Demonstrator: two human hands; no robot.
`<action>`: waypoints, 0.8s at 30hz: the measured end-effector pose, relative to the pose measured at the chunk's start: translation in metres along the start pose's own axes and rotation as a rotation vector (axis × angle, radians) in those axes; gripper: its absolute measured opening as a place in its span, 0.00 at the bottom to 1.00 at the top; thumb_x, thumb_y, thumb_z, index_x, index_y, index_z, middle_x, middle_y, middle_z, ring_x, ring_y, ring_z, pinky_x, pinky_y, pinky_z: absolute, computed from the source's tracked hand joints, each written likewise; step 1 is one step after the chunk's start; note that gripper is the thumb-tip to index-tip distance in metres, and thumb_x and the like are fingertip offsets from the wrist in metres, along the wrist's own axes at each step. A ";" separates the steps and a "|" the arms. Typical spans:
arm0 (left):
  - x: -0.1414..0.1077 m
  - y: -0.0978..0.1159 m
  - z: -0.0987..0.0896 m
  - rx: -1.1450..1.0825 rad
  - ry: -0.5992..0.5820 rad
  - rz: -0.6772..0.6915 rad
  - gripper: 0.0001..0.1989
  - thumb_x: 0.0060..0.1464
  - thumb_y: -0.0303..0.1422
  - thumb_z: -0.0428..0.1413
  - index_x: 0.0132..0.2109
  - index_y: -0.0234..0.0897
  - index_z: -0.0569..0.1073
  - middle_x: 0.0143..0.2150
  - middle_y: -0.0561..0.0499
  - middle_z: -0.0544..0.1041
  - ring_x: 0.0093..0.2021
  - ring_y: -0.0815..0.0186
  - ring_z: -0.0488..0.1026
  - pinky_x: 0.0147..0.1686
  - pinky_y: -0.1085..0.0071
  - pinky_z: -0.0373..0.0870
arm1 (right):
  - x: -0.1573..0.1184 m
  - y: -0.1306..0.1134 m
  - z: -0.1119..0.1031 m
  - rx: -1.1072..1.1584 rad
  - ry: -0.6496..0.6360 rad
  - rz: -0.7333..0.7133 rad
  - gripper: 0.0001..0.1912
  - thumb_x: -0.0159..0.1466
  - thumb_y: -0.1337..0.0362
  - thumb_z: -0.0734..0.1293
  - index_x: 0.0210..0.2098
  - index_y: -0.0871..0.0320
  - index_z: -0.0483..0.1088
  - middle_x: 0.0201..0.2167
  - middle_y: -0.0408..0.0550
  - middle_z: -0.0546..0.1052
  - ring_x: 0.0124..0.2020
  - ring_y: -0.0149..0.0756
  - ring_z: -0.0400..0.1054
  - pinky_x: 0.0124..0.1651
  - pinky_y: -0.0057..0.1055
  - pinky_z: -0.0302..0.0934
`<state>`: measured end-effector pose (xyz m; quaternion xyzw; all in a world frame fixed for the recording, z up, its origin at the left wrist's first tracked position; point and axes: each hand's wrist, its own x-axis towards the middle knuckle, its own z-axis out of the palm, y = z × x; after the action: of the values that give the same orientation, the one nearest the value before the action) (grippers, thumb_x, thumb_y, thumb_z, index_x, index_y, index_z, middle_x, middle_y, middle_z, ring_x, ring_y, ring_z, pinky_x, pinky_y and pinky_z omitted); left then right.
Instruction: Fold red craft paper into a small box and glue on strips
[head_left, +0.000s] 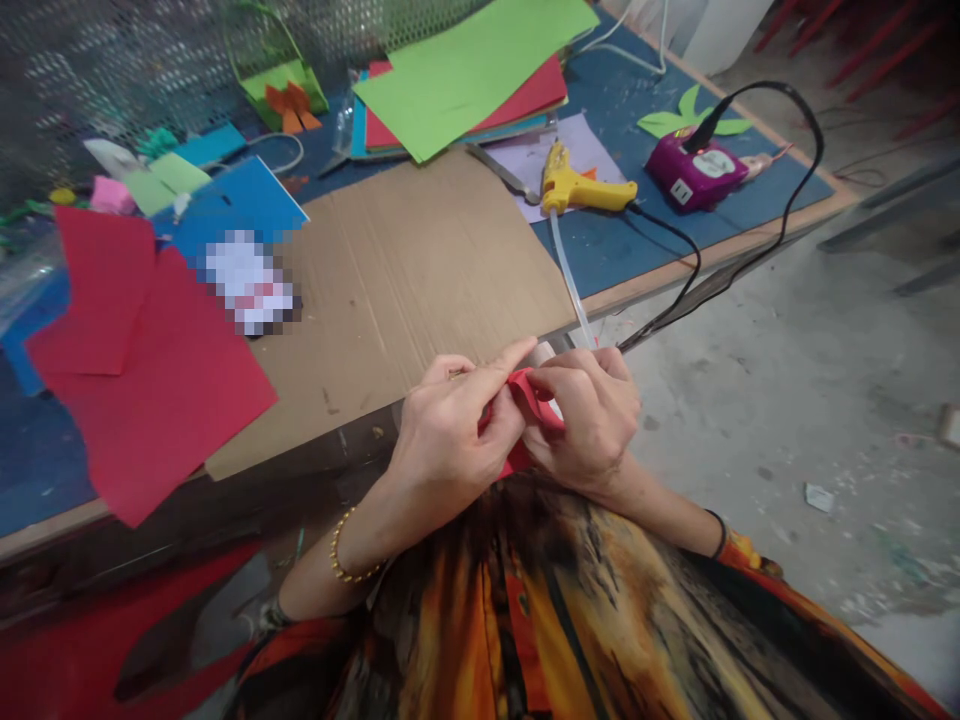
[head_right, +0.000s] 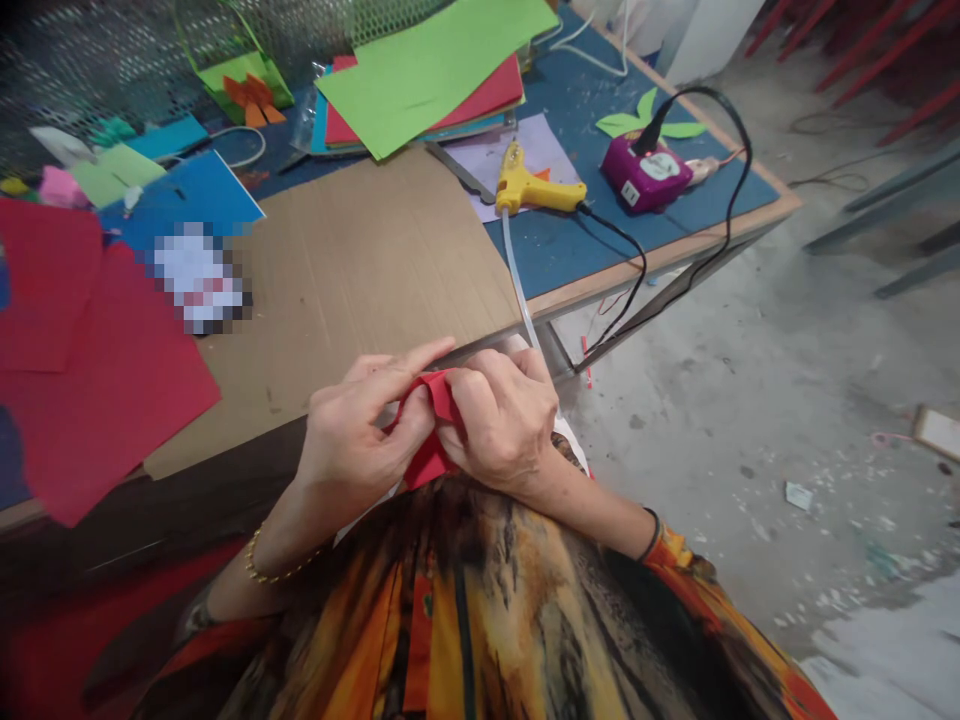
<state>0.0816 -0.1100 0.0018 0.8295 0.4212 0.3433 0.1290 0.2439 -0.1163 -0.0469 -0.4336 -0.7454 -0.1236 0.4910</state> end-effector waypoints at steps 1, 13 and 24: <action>0.000 0.000 0.001 0.010 -0.001 -0.002 0.21 0.67 0.25 0.51 0.60 0.39 0.81 0.29 0.57 0.82 0.28 0.71 0.76 0.47 0.71 0.78 | 0.000 0.000 0.000 0.002 -0.003 0.007 0.02 0.69 0.67 0.63 0.39 0.53 0.65 0.27 0.42 0.74 0.27 0.36 0.66 0.36 0.38 0.53; 0.000 -0.001 -0.002 -0.008 -0.069 -0.025 0.23 0.68 0.26 0.50 0.66 0.38 0.77 0.31 0.55 0.83 0.31 0.70 0.76 0.47 0.73 0.78 | 0.002 -0.004 -0.007 0.104 -0.110 0.087 0.02 0.68 0.68 0.65 0.39 0.56 0.69 0.30 0.45 0.74 0.29 0.36 0.67 0.33 0.34 0.61; 0.007 -0.013 -0.019 -0.165 -0.190 -0.089 0.24 0.70 0.29 0.49 0.68 0.38 0.76 0.36 0.52 0.84 0.33 0.69 0.76 0.42 0.72 0.77 | 0.009 -0.005 -0.018 0.265 -0.203 0.184 0.07 0.74 0.72 0.63 0.41 0.58 0.72 0.32 0.47 0.78 0.29 0.31 0.71 0.32 0.29 0.66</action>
<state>0.0637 -0.0982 0.0120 0.8252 0.4138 0.2909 0.2514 0.2496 -0.1254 -0.0295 -0.4418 -0.7580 0.0654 0.4754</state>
